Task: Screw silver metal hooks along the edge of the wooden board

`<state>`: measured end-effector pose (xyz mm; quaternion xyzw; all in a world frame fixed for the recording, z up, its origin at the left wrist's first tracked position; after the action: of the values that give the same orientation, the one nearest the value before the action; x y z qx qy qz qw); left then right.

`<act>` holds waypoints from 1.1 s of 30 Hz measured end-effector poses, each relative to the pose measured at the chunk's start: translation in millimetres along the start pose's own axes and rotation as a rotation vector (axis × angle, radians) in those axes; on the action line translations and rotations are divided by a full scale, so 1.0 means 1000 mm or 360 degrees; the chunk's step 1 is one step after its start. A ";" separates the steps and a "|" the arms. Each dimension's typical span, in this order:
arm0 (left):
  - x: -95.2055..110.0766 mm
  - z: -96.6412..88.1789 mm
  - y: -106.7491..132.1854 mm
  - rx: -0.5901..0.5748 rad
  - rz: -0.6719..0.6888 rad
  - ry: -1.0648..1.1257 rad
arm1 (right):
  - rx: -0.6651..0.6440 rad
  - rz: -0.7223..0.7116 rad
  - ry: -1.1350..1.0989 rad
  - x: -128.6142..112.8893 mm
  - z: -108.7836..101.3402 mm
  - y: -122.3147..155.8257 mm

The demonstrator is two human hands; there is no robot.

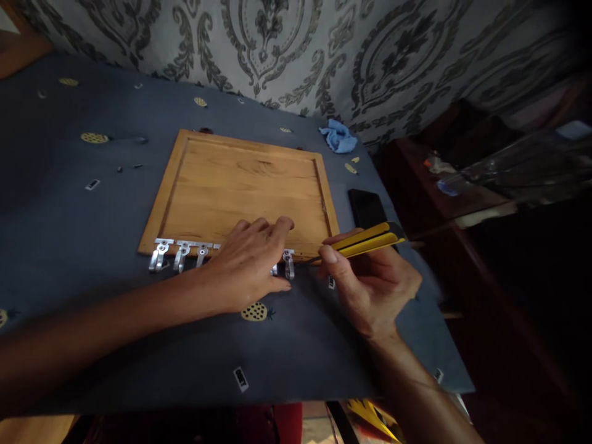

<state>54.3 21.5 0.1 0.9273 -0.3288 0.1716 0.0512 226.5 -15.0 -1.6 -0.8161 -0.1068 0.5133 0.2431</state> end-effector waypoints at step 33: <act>0.006 0.005 -0.006 -0.0009 -0.0031 0.0000 | 0.0153 -0.0148 -0.0018 -0.004 -0.004 -0.005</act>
<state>63.8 21.9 -2.8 0.9303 -0.3201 0.1701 0.0557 228.6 -13.1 5.2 -0.7948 -0.1212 0.5105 0.3049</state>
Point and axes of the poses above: each hand's wrist, its own y-axis away from the middle knuckle, its own z-axis out of the palm, x = y × z, the point moved 2 cm from there along -y, towards the middle knuckle, and after that the axes turned 10 degrees about -y, right-handed, at the moved point
